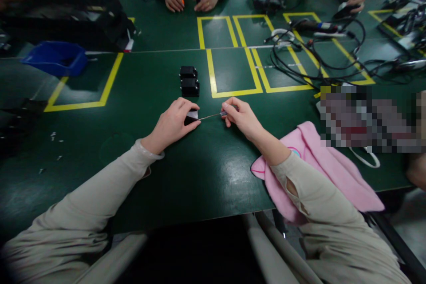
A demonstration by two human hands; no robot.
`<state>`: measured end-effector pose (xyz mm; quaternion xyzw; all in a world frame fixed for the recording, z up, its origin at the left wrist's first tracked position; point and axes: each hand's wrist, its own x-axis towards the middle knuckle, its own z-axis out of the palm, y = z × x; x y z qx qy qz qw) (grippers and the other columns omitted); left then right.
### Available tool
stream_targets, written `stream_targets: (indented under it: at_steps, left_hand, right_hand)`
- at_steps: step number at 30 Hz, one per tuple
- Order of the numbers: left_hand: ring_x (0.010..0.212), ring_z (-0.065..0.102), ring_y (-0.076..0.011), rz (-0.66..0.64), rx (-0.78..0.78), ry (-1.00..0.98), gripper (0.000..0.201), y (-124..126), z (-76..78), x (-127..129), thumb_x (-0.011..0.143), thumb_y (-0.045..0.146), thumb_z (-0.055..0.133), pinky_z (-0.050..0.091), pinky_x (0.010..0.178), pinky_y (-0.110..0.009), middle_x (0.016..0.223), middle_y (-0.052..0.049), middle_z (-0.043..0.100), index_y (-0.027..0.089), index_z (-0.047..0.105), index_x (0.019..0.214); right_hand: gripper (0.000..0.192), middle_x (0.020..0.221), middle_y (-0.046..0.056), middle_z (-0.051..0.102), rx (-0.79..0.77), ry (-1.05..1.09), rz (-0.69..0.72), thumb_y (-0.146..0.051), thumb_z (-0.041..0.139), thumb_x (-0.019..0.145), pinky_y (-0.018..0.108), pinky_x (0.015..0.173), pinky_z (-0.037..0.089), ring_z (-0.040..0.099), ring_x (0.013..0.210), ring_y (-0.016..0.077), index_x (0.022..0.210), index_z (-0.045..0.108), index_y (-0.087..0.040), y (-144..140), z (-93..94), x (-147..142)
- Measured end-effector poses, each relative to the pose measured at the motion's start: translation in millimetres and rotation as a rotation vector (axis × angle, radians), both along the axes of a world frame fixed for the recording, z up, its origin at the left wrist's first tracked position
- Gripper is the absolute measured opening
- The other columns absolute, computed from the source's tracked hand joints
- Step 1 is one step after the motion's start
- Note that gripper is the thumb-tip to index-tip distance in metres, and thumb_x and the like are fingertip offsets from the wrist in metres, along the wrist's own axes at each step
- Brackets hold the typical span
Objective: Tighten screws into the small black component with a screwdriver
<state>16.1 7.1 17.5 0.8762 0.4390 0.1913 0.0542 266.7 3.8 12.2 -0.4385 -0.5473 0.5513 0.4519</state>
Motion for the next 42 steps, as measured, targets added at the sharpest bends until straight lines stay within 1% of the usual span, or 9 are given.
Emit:
stream_targets:
  at_steps: [5,7,12,17,22,27,33,38,42]
  left_hand:
    - [0.113,0.061,-0.026,-0.003,-0.005,-0.01,0.032,0.1,-0.3,-0.4,0.094,0.024,0.068,0.058,0.085,-0.038,0.122,-0.009,0.061,0.021,0.054,0.122]
    - [0.113,0.061,-0.0259,-0.007,-0.005,-0.01,0.032,0.2,-0.2,-0.3,0.094,0.024,0.068,0.058,0.085,-0.037,0.123,-0.009,0.061,0.021,0.054,0.123]
    - [0.114,0.061,-0.0264,0.0,-0.011,0.001,0.032,0.5,-0.4,0.2,0.095,0.025,0.068,0.058,0.085,-0.037,0.122,-0.009,0.061,0.02,0.054,0.123]
    - [0.113,0.061,-0.026,-0.006,0.001,0.0,0.032,0.9,-1.9,-0.5,0.095,0.025,0.069,0.058,0.087,-0.038,0.122,-0.009,0.061,0.02,0.054,0.123]
    - [0.113,0.061,-0.0262,-0.007,-0.001,0.0,0.032,0.8,-0.7,-0.4,0.094,0.025,0.069,0.059,0.085,-0.038,0.122,-0.009,0.061,0.021,0.054,0.123]
    - [0.113,0.061,-0.0261,-0.009,-0.006,-0.005,0.031,0.6,0.3,-0.2,0.094,0.025,0.068,0.058,0.084,-0.037,0.122,-0.009,0.061,0.021,0.054,0.123]
    - [0.112,0.061,-0.0261,-0.013,-0.008,-0.007,0.032,0.7,0.0,-0.6,0.095,0.025,0.067,0.058,0.085,-0.038,0.122,-0.009,0.061,0.021,0.054,0.123]
    - [0.113,0.061,-0.0264,-0.008,-0.015,-0.001,0.032,0.5,0.7,0.0,0.095,0.025,0.068,0.058,0.086,-0.039,0.123,-0.01,0.061,0.02,0.054,0.123]
    - [0.113,0.061,-0.0266,0.003,-0.011,-0.001,0.031,0.0,1.4,0.7,0.094,0.025,0.068,0.059,0.085,-0.039,0.122,-0.01,0.061,0.02,0.055,0.122]
  right_hand:
    - [0.031,0.051,-0.013,0.044,-0.032,0.021,-0.042,-0.045,0.08,0.087,0.037,0.087,0.06,0.053,0.05,0.0092,0.088,0.056,-0.024,0.0,-0.5,-0.7]
    - [0.031,0.051,-0.013,0.045,-0.034,0.026,-0.045,-0.045,0.08,0.087,0.036,0.086,0.059,0.054,0.05,0.0091,0.087,0.056,-0.024,-0.3,-0.2,-1.0]
    - [0.034,0.046,-0.014,0.04,-0.014,0.025,-0.019,-0.052,0.075,0.09,0.037,0.089,0.058,0.054,0.046,0.0085,0.083,0.058,-0.023,0.0,-0.9,-1.2]
    - [0.037,0.05,-0.014,0.047,-0.021,0.055,-0.058,-0.049,0.084,0.082,0.035,0.083,0.059,0.054,0.048,0.0083,0.086,0.057,-0.024,0.8,-2.4,-1.7]
    - [0.035,0.046,-0.014,0.04,0.013,-0.009,-0.027,-0.053,0.073,0.092,0.038,0.089,0.059,0.053,0.046,0.0093,0.082,0.058,-0.024,-0.5,-0.3,-1.7]
    - [0.032,0.05,-0.013,0.046,-0.005,0.026,-0.057,-0.047,0.08,0.087,0.036,0.084,0.06,0.053,0.048,0.0089,0.086,0.057,-0.024,-0.1,-0.8,-1.9]
    - [0.034,0.047,-0.013,0.039,0.018,-0.016,-0.022,-0.052,0.073,0.092,0.037,0.088,0.059,0.053,0.047,0.0092,0.082,0.058,-0.024,-0.1,0.0,-1.2]
    - [0.035,0.051,-0.013,0.045,-0.013,0.035,-0.054,-0.048,0.082,0.084,0.036,0.084,0.06,0.054,0.049,0.0091,0.086,0.057,-0.024,0.2,-1.0,-1.4]
    - [0.034,0.048,-0.013,0.042,0.003,0.005,-0.038,-0.051,0.076,0.09,0.037,0.088,0.06,0.054,0.048,0.0092,0.082,0.057,-0.024,0.0,-1.0,-1.6]
